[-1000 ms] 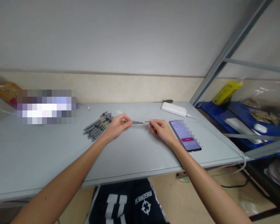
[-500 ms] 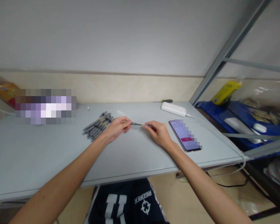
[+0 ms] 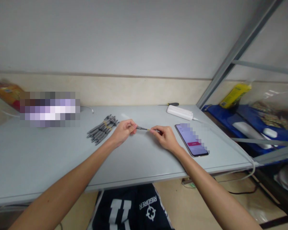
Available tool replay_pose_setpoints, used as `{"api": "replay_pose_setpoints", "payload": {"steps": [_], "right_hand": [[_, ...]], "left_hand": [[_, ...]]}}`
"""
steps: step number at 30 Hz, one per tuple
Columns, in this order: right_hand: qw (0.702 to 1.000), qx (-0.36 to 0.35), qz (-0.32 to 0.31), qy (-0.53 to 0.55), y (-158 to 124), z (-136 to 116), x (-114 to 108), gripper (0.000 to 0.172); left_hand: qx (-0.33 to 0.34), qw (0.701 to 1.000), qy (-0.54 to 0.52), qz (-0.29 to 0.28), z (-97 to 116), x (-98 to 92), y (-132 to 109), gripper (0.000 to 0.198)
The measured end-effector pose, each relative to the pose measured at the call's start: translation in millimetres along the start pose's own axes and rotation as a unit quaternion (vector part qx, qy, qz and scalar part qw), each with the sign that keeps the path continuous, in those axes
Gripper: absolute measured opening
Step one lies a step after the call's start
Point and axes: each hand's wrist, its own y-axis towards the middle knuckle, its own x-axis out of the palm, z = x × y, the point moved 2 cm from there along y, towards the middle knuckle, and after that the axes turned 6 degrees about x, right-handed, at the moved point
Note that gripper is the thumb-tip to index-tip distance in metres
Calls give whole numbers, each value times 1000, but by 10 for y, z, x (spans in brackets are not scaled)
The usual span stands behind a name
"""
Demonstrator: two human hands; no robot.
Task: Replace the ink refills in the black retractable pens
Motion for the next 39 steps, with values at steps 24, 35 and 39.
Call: {"api": "replay_pose_setpoints", "payload": {"steps": [24, 35, 39], "right_hand": [[627, 220, 11, 748, 411, -288, -247, 46], [642, 274, -32, 715, 497, -455, -266, 42], [661, 268, -36, 700, 513, -487, -284, 40]], "left_hand": [[157, 889, 430, -3, 84, -75, -4, 14], [109, 751, 651, -9, 134, -94, -49, 17], [83, 737, 671, 2, 159, -117, -60, 18]]}}
